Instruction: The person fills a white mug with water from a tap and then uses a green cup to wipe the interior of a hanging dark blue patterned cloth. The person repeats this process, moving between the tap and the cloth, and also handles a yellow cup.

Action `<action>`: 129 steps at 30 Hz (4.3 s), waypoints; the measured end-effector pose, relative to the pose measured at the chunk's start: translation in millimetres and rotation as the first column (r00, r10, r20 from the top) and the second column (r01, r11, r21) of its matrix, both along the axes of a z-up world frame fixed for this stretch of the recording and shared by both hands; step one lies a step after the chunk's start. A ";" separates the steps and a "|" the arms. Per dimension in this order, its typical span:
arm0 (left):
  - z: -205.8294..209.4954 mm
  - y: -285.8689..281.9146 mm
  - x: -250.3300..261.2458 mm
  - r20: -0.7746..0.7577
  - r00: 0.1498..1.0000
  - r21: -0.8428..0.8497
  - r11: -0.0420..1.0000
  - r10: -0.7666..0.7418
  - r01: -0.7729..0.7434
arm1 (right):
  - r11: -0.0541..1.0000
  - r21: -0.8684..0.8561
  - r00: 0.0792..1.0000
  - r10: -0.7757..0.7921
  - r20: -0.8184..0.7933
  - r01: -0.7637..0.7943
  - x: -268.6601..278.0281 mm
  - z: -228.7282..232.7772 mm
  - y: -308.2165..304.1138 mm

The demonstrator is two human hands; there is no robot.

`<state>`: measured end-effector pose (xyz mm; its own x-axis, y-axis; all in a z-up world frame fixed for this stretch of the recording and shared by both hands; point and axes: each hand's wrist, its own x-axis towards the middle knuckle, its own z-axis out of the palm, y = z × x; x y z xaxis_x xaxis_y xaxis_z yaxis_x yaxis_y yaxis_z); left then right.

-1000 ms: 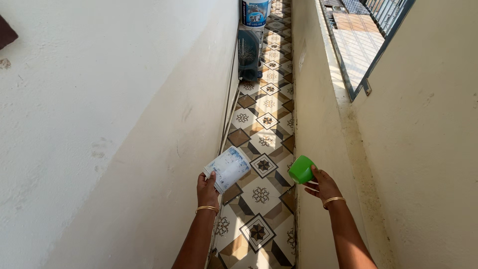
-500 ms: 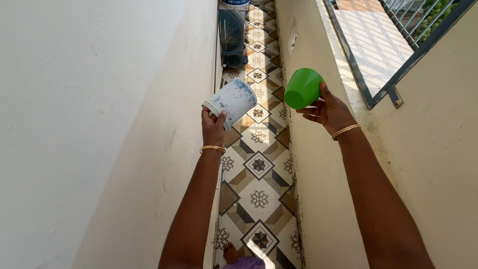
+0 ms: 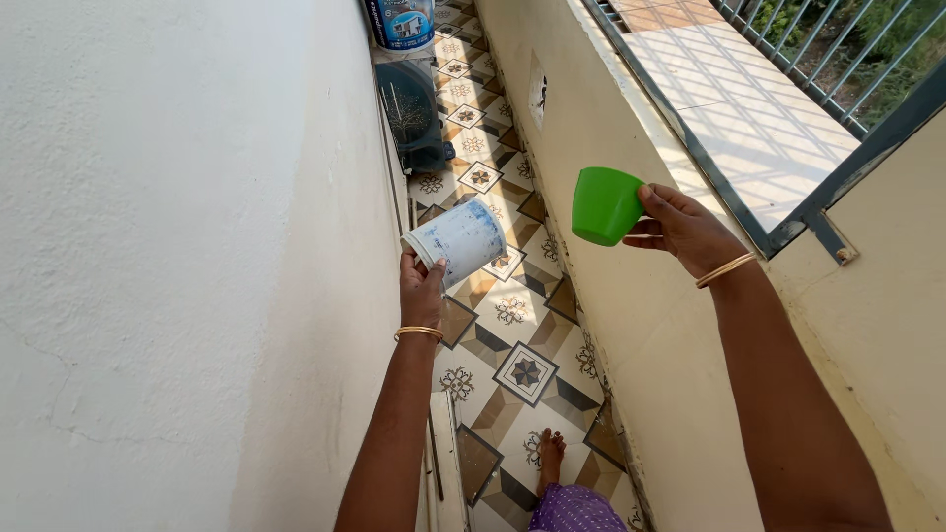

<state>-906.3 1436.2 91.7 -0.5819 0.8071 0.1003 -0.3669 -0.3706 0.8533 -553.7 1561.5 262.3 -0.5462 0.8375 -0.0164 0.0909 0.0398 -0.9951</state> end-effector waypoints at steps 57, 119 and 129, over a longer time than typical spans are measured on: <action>-70.0 767.9 -255.1 -0.538 0.785 -0.460 0.887 -0.307 0.031 | 0.958 -0.245 0.845 0.250 0.472 -0.147 -419.7 -125.7 737.8; 8.9 1744.7 -611.0 -0.877 0.427 -0.324 0.927 -0.219 -0.190 | 0.976 0.202 0.960 0.020 0.281 -0.079 -756.3 -59.7 1718.8; 18.9 1895.5 -746.6 -0.566 0.811 -0.177 0.983 -0.147 0.055 | 0.966 -0.150 0.934 0.155 -0.321 -0.211 -867.6 -40.6 1865.4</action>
